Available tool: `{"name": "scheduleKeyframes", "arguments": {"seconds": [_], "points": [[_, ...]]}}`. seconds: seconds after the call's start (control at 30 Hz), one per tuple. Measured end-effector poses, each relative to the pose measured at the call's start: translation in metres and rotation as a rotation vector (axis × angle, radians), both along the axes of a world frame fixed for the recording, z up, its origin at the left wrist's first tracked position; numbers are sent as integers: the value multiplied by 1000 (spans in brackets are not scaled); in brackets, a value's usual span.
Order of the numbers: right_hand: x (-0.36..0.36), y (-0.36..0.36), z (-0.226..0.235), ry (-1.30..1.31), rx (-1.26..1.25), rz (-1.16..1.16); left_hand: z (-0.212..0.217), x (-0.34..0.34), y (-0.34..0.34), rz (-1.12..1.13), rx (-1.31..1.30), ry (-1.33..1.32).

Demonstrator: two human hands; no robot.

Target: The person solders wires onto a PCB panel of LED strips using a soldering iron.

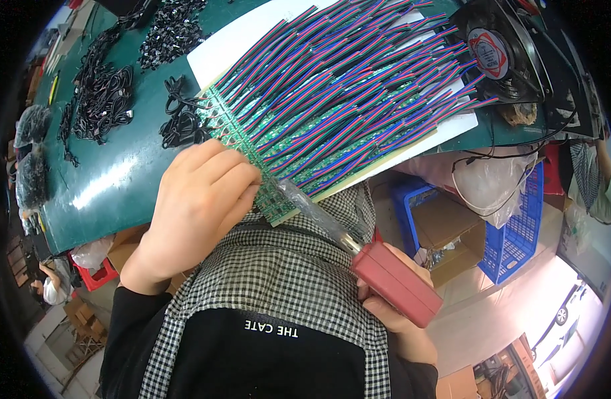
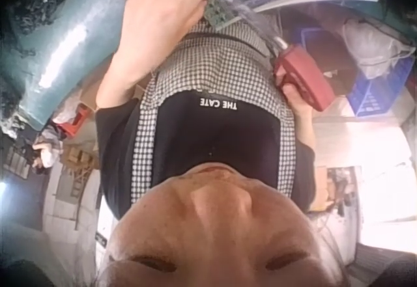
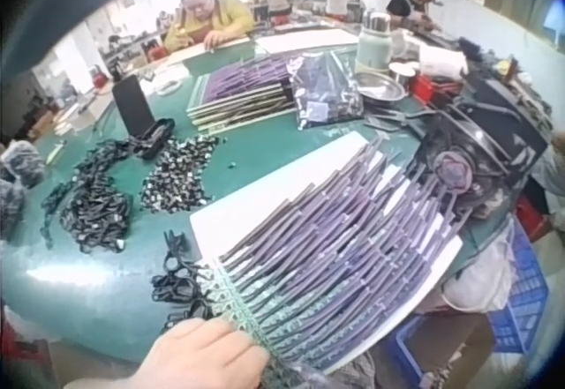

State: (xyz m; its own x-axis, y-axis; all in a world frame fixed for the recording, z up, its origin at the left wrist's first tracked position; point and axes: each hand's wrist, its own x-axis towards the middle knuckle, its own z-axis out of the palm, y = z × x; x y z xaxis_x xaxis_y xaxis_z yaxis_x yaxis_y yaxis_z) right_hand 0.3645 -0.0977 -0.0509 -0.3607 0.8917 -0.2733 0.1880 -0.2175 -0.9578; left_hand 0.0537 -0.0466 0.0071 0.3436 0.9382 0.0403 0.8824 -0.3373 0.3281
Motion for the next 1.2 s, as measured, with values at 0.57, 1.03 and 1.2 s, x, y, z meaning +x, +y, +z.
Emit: {"name": "scheduleKeyframes", "arguments": {"seconds": [0.57, 1.03, 1.2], "points": [[-16, 4, 12, 392, -248, -191, -11, -5, -10, 150, 71, -234], [-9, 5, 10, 111, -54, -34, -18, -17, -12, -209, 308, -24], [-8, 3, 6, 72, -43, -8, -18, -15, -13, -218, 310, 5]]}}
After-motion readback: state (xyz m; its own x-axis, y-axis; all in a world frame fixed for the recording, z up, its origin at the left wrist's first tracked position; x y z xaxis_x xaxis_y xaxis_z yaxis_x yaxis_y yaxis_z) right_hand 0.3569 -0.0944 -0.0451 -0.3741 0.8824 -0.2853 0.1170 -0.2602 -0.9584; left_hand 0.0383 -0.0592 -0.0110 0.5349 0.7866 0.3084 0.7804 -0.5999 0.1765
